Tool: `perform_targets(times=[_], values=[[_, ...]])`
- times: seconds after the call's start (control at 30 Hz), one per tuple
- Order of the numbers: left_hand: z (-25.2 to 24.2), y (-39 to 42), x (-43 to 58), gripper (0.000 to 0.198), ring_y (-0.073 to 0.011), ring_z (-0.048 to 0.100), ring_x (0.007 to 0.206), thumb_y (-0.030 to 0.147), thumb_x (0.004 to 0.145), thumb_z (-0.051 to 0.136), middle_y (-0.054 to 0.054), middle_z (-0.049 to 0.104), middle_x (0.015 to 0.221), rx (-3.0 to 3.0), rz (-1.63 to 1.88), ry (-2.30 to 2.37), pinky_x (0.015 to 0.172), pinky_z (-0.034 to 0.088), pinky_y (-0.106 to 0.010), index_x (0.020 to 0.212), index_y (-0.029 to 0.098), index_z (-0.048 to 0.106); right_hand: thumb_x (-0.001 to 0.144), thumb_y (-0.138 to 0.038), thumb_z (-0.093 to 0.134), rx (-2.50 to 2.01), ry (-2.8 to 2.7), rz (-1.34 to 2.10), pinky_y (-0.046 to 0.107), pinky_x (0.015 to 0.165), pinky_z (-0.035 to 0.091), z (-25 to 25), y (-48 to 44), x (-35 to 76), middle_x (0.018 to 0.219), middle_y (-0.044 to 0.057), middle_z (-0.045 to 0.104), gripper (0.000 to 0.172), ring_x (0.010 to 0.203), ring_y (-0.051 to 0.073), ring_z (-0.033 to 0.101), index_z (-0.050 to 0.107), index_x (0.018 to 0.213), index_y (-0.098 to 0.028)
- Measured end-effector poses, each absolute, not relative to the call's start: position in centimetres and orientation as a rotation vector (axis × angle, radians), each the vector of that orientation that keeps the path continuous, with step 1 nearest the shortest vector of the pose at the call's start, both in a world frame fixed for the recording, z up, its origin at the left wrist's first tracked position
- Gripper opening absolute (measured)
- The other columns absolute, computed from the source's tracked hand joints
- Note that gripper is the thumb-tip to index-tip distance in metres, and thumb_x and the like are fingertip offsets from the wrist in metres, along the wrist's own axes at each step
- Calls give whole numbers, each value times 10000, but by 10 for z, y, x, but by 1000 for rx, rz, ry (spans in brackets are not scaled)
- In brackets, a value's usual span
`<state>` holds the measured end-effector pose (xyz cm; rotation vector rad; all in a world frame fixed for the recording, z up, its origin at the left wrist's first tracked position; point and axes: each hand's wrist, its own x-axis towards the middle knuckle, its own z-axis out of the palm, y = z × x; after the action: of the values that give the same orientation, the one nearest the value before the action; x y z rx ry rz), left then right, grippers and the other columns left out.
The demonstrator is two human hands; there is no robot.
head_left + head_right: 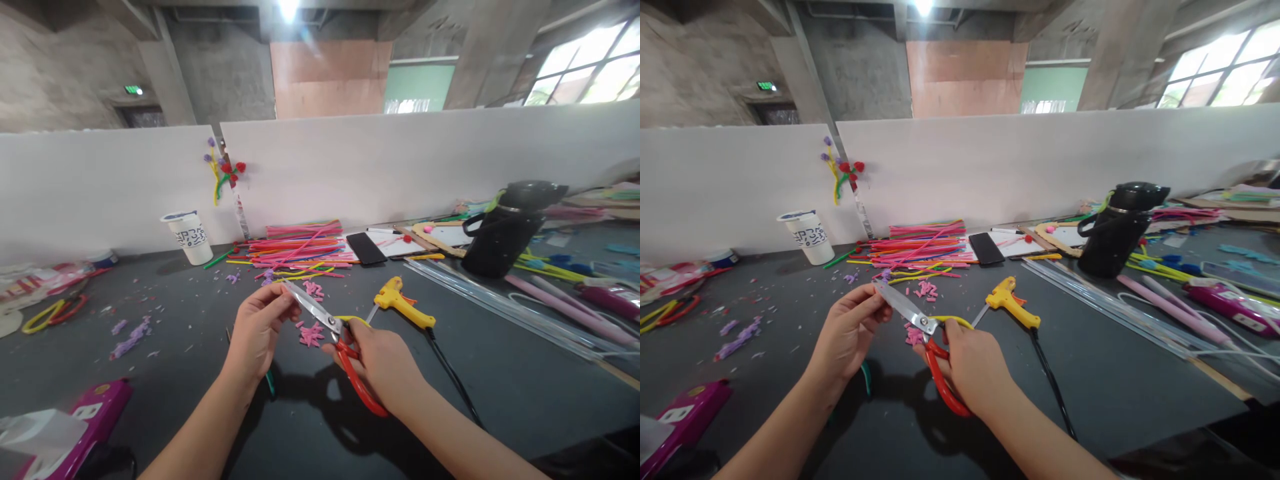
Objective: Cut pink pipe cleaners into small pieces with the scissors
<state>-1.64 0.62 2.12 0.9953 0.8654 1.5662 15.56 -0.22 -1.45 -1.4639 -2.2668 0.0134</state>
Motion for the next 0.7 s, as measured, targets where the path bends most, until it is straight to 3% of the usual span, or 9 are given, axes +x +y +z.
perform_targets(times=[0.43,0.7], values=[[21,9,-21,89,-90,540,550,219,664,622,2,593,651,1101,1503,965,546,433,-214,697,143,589,757,-525,398,-1665,-2140,111,252,461,261,-8,2,160,547,32,582,343,496,173,540,497,673,-207],[16,3,-6,130,-95,534,515,270,686,599,-20,598,618,1099,1153,904,505,412,-206,699,142,577,776,-443,383,-1309,-1811,744,220,467,324,-6,4,156,522,-39,455,262,462,110,437,415,653,-214]])
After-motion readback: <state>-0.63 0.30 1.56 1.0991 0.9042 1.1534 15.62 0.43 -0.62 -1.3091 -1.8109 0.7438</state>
